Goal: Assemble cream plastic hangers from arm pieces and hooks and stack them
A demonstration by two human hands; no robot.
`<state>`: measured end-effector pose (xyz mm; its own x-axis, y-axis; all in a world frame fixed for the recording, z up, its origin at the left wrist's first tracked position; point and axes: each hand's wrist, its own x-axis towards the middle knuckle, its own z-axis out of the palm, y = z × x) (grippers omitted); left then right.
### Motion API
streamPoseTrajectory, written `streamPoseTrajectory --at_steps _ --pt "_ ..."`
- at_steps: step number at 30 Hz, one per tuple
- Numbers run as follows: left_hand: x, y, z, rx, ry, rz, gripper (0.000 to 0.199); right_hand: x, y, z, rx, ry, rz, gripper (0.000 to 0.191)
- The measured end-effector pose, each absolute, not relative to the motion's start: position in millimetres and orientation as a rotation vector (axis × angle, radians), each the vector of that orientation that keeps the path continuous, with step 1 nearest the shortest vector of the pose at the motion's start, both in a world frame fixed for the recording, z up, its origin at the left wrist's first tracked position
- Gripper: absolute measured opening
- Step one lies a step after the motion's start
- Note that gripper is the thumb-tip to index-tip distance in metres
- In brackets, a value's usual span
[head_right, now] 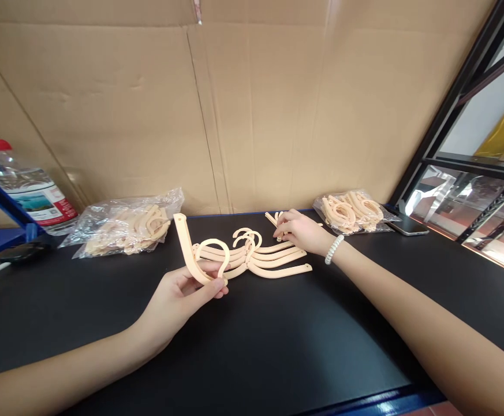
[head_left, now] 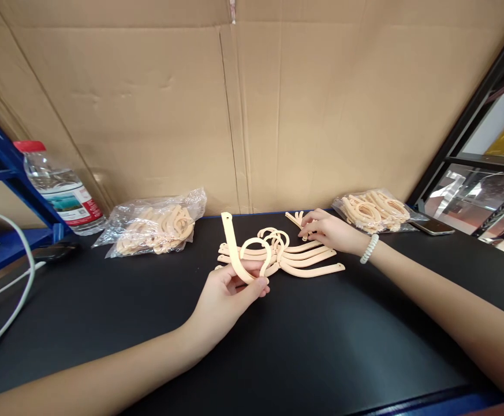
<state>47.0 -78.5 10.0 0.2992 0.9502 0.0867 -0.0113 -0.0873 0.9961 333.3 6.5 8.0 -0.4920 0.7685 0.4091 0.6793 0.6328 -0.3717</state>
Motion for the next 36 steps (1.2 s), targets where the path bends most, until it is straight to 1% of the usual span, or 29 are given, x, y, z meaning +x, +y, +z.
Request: streamPoseTrajectory --at_steps 5,11,13,15,18,22,28,34,36 --pt "46 -80 11 1.373 0.911 1.046 0.018 327 5 6 -1.102 -2.183 0.258 0.017" --pt "46 -81 10 1.32 0.889 1.07 0.021 317 -11 22 -1.1 -1.776 0.246 0.023" --pt "47 -81 10 1.314 0.877 1.08 0.021 309 -23 31 -1.043 -1.653 0.382 0.025" --pt "48 -80 11 1.312 0.871 1.083 0.022 297 -37 38 -0.915 -1.472 0.706 0.023" --pt "48 -80 12 1.302 0.878 1.08 0.025 278 -56 43 -0.823 -1.335 1.033 0.023" --pt "47 -80 12 1.3 0.872 1.051 0.026 258 -71 38 -0.79 -1.333 1.294 0.025" --pt "47 -77 11 1.382 0.837 1.035 0.02 243 -79 21 -0.788 -1.19 1.531 0.019" --pt "47 -76 10 1.418 0.853 1.041 0.018 239 -82 16 -0.784 -1.173 1.542 0.026" --pt "46 -76 9 1.431 0.864 1.033 0.018 238 -83 15 -0.778 -1.204 1.516 0.022"
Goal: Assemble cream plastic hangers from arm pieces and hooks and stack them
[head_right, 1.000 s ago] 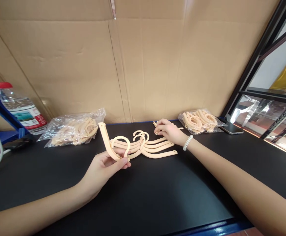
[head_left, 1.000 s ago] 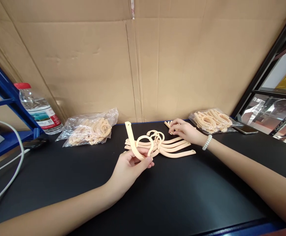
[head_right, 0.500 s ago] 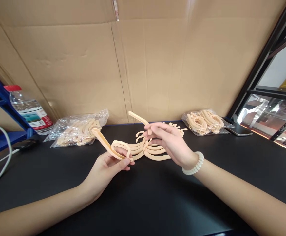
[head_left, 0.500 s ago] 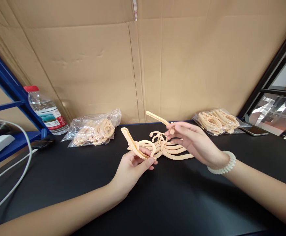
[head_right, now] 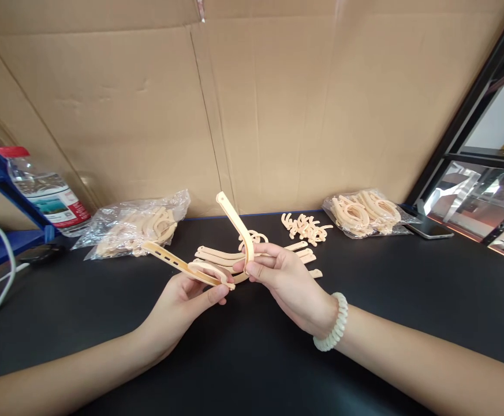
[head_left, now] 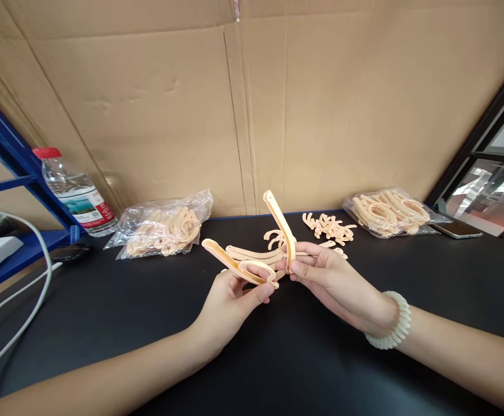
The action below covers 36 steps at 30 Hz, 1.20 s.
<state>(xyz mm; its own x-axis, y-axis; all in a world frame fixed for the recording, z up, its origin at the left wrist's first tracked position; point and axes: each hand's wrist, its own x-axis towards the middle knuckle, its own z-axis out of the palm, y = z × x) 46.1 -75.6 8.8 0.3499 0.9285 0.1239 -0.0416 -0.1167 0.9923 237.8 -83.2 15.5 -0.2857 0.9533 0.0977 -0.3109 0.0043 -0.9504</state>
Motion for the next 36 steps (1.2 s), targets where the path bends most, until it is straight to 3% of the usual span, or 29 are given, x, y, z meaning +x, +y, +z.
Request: streamPoseTrajectory --at_steps 36 --pt "42.6 -76.5 8.0 1.494 0.685 1.006 0.006 237.7 -82.7 22.7 -0.845 -1.87 1.238 0.007"
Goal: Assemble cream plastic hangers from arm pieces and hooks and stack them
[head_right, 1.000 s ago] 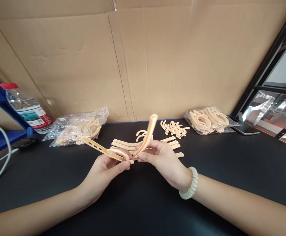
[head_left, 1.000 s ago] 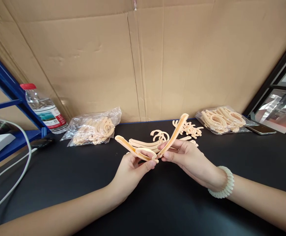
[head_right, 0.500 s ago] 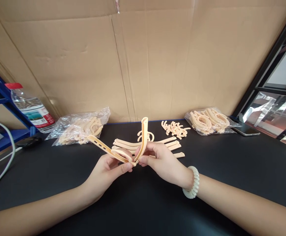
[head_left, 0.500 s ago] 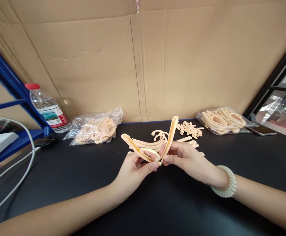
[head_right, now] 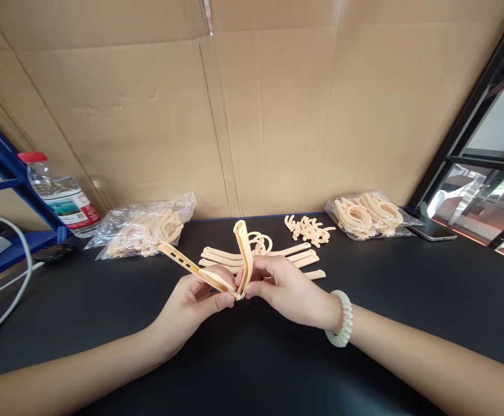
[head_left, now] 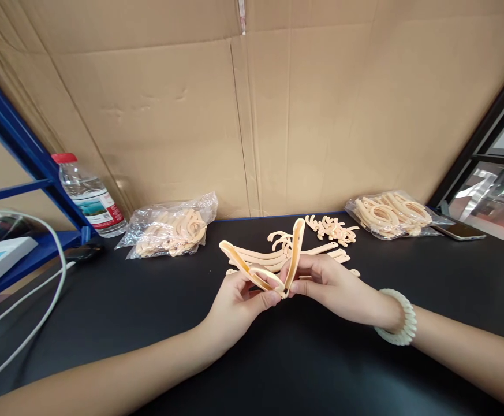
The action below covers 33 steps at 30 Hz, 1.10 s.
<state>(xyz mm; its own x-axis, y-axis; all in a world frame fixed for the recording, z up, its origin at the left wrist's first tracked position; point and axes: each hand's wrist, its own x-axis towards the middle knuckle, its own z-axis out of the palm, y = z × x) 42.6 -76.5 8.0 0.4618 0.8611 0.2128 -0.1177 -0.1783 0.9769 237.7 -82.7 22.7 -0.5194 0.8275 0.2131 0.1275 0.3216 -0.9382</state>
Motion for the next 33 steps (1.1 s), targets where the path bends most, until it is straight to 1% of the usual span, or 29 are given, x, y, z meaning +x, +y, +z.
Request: streamPoseTrajectory --at_steps 4,9,16,20,29,33 --pt "43 -77 6 1.472 0.729 1.04 0.007 233 -88 20 -0.82 -1.797 1.216 0.012" --pt "43 -77 6 1.449 0.72 1.074 0.008 230 -92 15 -0.82 -1.75 1.17 0.014" --pt "44 -79 7 1.397 0.703 1.102 0.009 225 -93 7 -0.814 -1.652 1.216 0.006" --pt "43 -79 6 1.399 0.756 1.109 0.012 222 -92 2 -0.818 -1.573 1.228 0.006" --pt "45 -80 9 1.385 0.836 1.115 0.015 217 -96 4 -0.807 -1.458 1.219 0.013" --pt "45 -80 16 1.407 0.836 1.096 0.019 234 -87 18 -0.781 -1.541 1.314 0.019"
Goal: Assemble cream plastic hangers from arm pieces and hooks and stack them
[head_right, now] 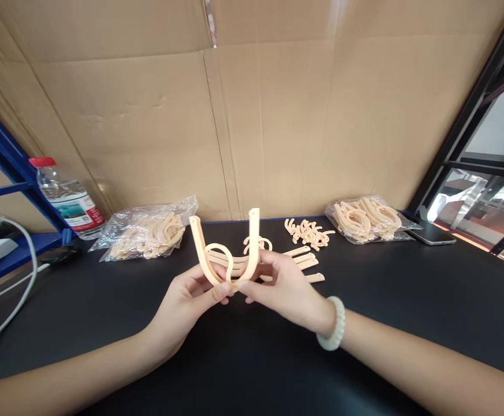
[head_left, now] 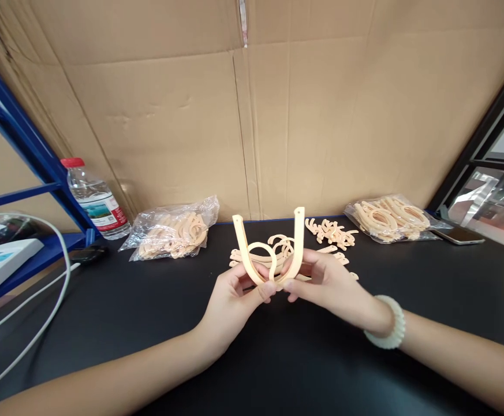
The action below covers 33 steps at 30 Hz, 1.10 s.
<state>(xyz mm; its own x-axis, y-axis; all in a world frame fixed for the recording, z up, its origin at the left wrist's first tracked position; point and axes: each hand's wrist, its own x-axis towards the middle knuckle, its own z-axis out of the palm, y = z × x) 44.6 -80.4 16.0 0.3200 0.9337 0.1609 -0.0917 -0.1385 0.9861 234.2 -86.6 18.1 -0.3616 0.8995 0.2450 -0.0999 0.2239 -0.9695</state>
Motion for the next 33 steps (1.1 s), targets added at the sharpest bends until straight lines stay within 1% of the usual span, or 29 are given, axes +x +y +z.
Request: streamPoseTrajectory --at_steps 3,5,8,10,12,14,19,23,27,30,33 --pt "42 -78 19 1.404 0.855 1.152 0.022 262 -73 36 -0.725 -1.675 1.339 0.015" --pt "40 -75 20 1.381 0.875 1.203 0.025 281 -63 46 -0.739 -1.839 1.264 0.015" --pt "36 -68 21 1.345 0.927 1.25 0.029 301 -52 54 -0.889 -2.028 1.166 0.019" --pt "34 -63 22 1.332 0.984 1.305 0.03 307 -49 55 -0.996 -2.192 1.02 0.018" --pt "31 -58 24 1.338 1.035 1.361 0.029 308 -48 56 -1.062 -2.37 0.81 0.015" --pt "30 -55 26 1.369 1.069 1.377 0.029 307 -50 56 -1.09 -2.498 0.687 0.01" --pt "28 -51 25 1.468 1.098 1.348 0.029 305 -56 56 -1.064 -2.591 0.831 0.007" --pt "28 -48 20 1.496 1.136 1.361 0.029 305 -58 54 -1.11 -2.633 0.88 0.004" --pt "27 -48 16 1.571 1.191 1.342 0.025 302 -60 54 -1.227 -2.691 0.783 0.006" --pt "26 -50 17 1.725 1.246 1.307 0.021 301 -63 56 -1.27 -2.725 0.663 0.011" --pt "27 -52 17 1.912 1.289 1.242 0.015 301 -65 58 -1.276 -2.756 0.545 0.012"
